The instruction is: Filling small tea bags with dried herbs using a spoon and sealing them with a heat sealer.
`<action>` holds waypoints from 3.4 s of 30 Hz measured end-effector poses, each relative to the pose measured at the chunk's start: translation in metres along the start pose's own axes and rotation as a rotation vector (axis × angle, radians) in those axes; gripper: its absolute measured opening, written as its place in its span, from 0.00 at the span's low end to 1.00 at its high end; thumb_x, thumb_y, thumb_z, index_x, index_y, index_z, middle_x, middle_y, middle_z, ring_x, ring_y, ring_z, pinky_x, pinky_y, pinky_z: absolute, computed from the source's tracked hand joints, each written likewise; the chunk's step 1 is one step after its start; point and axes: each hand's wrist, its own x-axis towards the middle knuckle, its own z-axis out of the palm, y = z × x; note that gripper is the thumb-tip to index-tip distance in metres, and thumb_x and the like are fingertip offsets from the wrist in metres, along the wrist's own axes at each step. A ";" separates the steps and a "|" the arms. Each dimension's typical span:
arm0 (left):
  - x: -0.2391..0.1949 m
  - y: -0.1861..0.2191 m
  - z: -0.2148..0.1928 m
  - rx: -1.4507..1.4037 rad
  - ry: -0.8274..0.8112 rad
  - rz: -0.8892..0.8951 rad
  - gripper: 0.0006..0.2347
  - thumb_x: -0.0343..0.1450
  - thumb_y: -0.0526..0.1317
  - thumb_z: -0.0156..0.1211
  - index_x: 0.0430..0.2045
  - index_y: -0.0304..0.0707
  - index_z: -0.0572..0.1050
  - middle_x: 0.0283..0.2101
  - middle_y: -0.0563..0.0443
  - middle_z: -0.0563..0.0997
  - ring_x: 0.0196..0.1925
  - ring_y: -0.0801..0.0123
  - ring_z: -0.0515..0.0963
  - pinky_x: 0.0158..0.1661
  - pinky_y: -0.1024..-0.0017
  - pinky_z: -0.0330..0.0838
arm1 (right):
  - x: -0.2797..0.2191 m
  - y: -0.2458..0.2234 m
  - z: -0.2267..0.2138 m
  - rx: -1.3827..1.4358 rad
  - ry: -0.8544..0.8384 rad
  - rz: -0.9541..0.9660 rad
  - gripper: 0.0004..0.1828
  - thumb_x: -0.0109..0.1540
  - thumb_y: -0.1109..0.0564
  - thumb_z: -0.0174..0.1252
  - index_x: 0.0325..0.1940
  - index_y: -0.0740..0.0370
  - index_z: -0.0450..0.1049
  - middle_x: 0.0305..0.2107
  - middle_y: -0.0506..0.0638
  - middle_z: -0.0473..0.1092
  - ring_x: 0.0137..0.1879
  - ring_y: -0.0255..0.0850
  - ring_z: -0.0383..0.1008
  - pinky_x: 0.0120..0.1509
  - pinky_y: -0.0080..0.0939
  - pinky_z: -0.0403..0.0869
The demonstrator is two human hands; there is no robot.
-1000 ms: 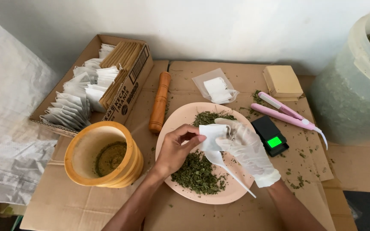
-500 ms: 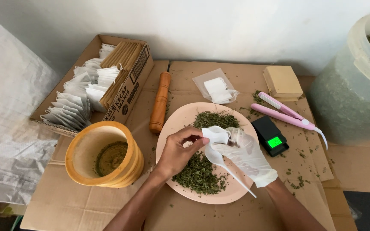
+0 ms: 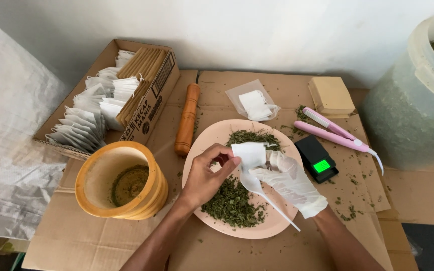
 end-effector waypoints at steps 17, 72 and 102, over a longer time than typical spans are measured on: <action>0.001 0.006 0.000 0.009 -0.047 -0.015 0.02 0.76 0.32 0.69 0.37 0.31 0.82 0.31 0.44 0.82 0.39 0.68 0.79 0.46 0.61 0.79 | 0.001 -0.006 0.006 -0.012 0.027 0.071 0.23 0.65 0.77 0.58 0.64 0.69 0.79 0.47 0.46 0.76 0.52 0.23 0.74 0.60 0.19 0.71; 0.028 0.010 0.053 0.202 -0.391 -0.022 0.05 0.77 0.31 0.63 0.44 0.36 0.83 0.37 0.40 0.90 0.39 0.58 0.88 0.45 0.57 0.84 | 0.044 0.070 -0.184 -0.810 0.896 -0.204 0.29 0.57 0.46 0.81 0.63 0.37 0.83 0.48 0.45 0.79 0.58 0.41 0.80 0.61 0.41 0.81; 0.118 -0.094 0.178 0.868 -0.292 0.173 0.14 0.82 0.45 0.55 0.62 0.46 0.74 0.50 0.47 0.82 0.65 0.55 0.74 0.68 0.44 0.51 | 0.032 0.059 -0.171 -0.595 0.833 -0.532 0.11 0.66 0.59 0.73 0.53 0.56 0.84 0.47 0.50 0.78 0.52 0.41 0.84 0.59 0.41 0.83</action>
